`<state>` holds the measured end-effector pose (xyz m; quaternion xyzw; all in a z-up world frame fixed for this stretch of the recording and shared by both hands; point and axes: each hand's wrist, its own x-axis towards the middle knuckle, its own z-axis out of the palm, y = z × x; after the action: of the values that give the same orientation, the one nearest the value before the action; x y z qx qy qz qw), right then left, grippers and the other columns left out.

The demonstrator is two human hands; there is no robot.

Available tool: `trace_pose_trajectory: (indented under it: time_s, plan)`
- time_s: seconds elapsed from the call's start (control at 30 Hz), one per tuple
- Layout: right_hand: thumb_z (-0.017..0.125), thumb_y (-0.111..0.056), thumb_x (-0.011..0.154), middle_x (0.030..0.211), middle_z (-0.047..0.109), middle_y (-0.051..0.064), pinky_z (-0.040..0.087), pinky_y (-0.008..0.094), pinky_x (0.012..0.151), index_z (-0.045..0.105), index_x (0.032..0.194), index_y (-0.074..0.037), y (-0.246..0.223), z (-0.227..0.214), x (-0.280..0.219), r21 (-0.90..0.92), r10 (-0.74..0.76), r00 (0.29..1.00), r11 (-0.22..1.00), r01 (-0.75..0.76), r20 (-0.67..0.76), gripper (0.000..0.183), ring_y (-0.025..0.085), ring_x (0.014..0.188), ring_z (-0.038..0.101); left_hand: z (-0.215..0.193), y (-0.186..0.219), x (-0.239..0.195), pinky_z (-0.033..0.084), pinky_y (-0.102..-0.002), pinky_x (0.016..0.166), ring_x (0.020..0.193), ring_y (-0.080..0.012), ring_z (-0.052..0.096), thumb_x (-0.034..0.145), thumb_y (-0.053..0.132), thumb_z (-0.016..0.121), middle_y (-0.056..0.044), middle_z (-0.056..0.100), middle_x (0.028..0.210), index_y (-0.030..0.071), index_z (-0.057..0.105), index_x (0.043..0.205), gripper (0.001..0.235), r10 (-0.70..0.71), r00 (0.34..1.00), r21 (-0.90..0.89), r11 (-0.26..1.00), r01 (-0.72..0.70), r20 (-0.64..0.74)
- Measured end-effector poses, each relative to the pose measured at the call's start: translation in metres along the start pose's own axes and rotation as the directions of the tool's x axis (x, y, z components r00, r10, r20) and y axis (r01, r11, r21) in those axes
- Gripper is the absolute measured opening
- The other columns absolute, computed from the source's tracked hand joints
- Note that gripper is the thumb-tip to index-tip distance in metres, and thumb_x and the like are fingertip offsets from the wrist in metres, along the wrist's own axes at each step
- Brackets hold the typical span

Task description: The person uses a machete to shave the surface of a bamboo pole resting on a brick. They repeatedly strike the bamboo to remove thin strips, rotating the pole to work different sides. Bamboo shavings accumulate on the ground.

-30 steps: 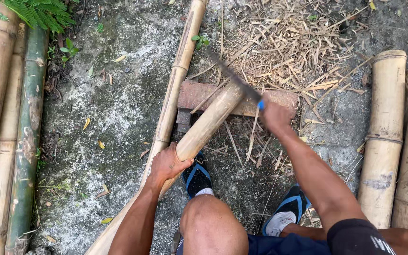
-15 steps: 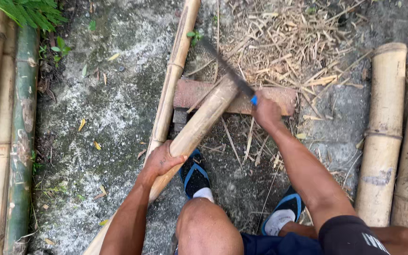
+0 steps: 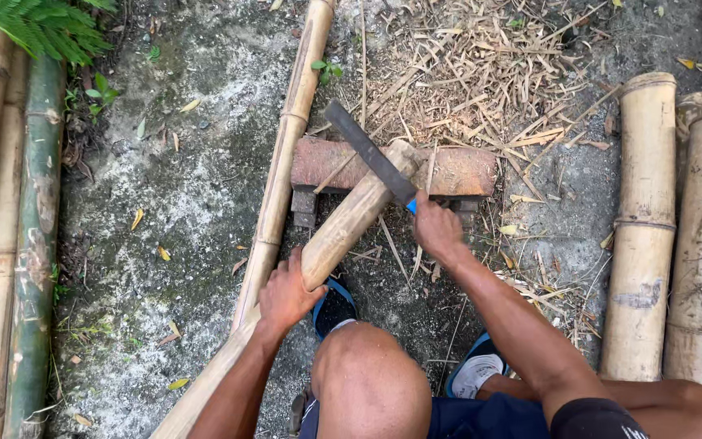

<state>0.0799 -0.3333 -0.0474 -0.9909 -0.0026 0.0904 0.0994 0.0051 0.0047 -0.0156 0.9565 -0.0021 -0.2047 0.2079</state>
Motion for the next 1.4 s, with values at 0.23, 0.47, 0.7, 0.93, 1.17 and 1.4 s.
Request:
trace_pose_trajectory:
  time_s: [0.23,0.47,0.7,0.93,1.17,1.4]
  plan:
    - [0.036,-0.023,0.107,0.088,0.070,0.019,0.062,0.048,0.053,0.049,0.111,-0.005,-0.049,-0.039,-0.016,-0.176,-0.214,0.880,0.933,0.312,0.424,0.023,0.035,0.068,0.073,-0.018,0.014,-0.002,0.058,-0.053,0.082,0.101,-0.0418,0.070,0.070,0.055,0.080,-0.024,0.065,0.116,0.006,0.040,0.146,0.098,-0.013,1.000,-0.010,1.000,0.013,-0.009]
    - [0.041,-0.009,0.100,0.073,0.068,0.013,0.055,0.045,0.048,0.041,0.144,-0.001,-0.007,-0.084,0.031,-0.222,0.036,0.989,0.975,-0.002,0.146,0.045,0.027,0.057,0.066,-0.018,0.034,0.006,0.059,-0.052,0.083,0.105,-0.0393,0.069,0.073,0.059,0.079,-0.023,0.064,0.120,0.003,0.040,0.142,0.097,-0.016,0.998,0.071,0.997,0.012,0.056]
    - [0.034,-0.020,0.112,0.076,0.059,0.008,0.054,0.037,0.045,0.047,0.140,-0.012,-0.019,-0.075,0.013,-0.192,0.022,0.907,0.979,0.065,0.421,0.032,0.020,0.058,0.060,-0.020,0.013,-0.007,0.060,-0.051,0.084,0.104,-0.0364,0.070,0.075,0.055,0.077,-0.018,0.065,0.122,0.009,0.042,0.144,0.090,-0.084,0.995,0.064,0.995,0.080,0.054]
    - [0.048,-0.007,0.087,0.085,0.067,0.014,0.056,0.042,0.048,0.042,0.143,-0.005,-0.005,-0.073,0.026,-0.298,-0.169,0.981,0.935,0.191,0.099,0.056,0.029,0.062,0.068,-0.004,0.019,0.006,0.061,-0.050,0.081,0.102,-0.0380,0.070,0.072,0.058,0.077,-0.019,0.062,0.118,0.005,0.040,0.143,0.096,-0.030,0.998,0.099,0.994,0.036,-0.060]
    - [0.051,-0.011,0.099,0.077,0.066,0.013,0.055,0.044,0.048,0.045,0.133,0.000,0.036,-0.091,0.036,0.179,0.337,0.931,0.916,-0.359,0.141,0.036,0.028,0.059,0.068,-0.010,0.005,0.002,0.061,-0.052,0.078,0.097,-0.0397,0.071,0.073,0.060,0.075,-0.021,0.064,0.117,0.005,0.042,0.143,0.095,-0.028,1.000,0.052,0.998,0.028,0.006]
    - [0.044,-0.011,0.101,0.083,0.068,0.017,0.059,0.048,0.053,0.050,0.126,-0.001,-0.027,-0.008,0.000,-0.096,-0.007,0.968,0.995,0.033,0.251,0.027,0.034,0.066,0.072,-0.024,-0.002,0.005,0.059,-0.053,0.080,0.096,-0.0427,0.072,0.072,0.062,0.072,-0.023,0.071,0.111,0.008,0.052,0.133,0.084,0.027,0.999,-0.082,0.996,-0.025,0.030]
